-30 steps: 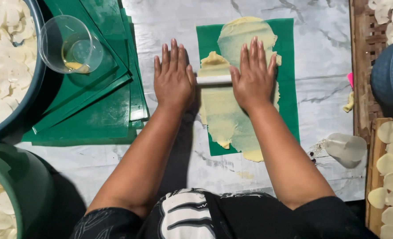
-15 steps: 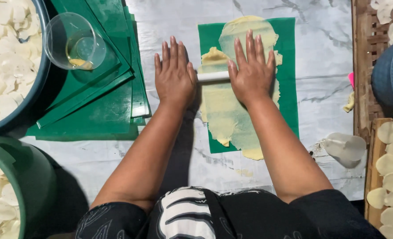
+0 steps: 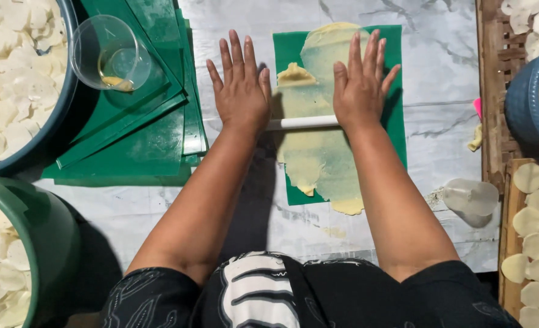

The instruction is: Flattening dough into thin sheets on a plastic mat using a rolling pin.

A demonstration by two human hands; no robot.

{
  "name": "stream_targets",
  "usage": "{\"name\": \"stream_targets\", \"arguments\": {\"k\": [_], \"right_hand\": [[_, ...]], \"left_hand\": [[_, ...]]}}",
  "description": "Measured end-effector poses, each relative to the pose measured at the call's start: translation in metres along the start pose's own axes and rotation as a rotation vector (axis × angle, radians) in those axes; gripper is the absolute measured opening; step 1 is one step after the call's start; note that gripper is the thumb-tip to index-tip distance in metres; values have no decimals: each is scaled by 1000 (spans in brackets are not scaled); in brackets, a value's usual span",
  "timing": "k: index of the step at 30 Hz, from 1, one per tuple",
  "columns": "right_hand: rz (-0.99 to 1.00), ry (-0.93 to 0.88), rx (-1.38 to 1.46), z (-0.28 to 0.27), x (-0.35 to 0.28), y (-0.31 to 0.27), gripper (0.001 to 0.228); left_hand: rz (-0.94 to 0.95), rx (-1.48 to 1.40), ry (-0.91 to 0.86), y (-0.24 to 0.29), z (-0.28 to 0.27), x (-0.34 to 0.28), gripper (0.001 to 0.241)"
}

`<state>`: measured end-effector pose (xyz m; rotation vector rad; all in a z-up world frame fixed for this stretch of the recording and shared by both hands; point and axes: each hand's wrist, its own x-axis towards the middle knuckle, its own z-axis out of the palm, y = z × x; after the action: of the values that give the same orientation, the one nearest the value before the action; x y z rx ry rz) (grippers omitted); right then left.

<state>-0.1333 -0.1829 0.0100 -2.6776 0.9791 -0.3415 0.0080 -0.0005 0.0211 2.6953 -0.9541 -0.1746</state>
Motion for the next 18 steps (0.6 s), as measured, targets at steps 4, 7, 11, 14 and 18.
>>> {"name": "stream_targets", "arguments": {"k": [4, 7, 11, 14, 18], "right_hand": [[3, -123, -110, -1, -13, -19, 65], [8, -264, -158, -12, -26, -25, 65], [-17, -326, -214, -5, -56, -15, 62], [-54, -265, -239, -2, -80, -5, 59], [-156, -86, -206, 1, -119, 5, 55]], "left_hand": [[-18, -14, -75, 0, 19, -11, 71], [-13, -27, -118, 2, 13, -30, 69], [20, -33, -134, 1, 22, -65, 68], [73, -14, -109, 2, 29, -88, 67], [146, 4, -78, -3, 36, -119, 65]]}}
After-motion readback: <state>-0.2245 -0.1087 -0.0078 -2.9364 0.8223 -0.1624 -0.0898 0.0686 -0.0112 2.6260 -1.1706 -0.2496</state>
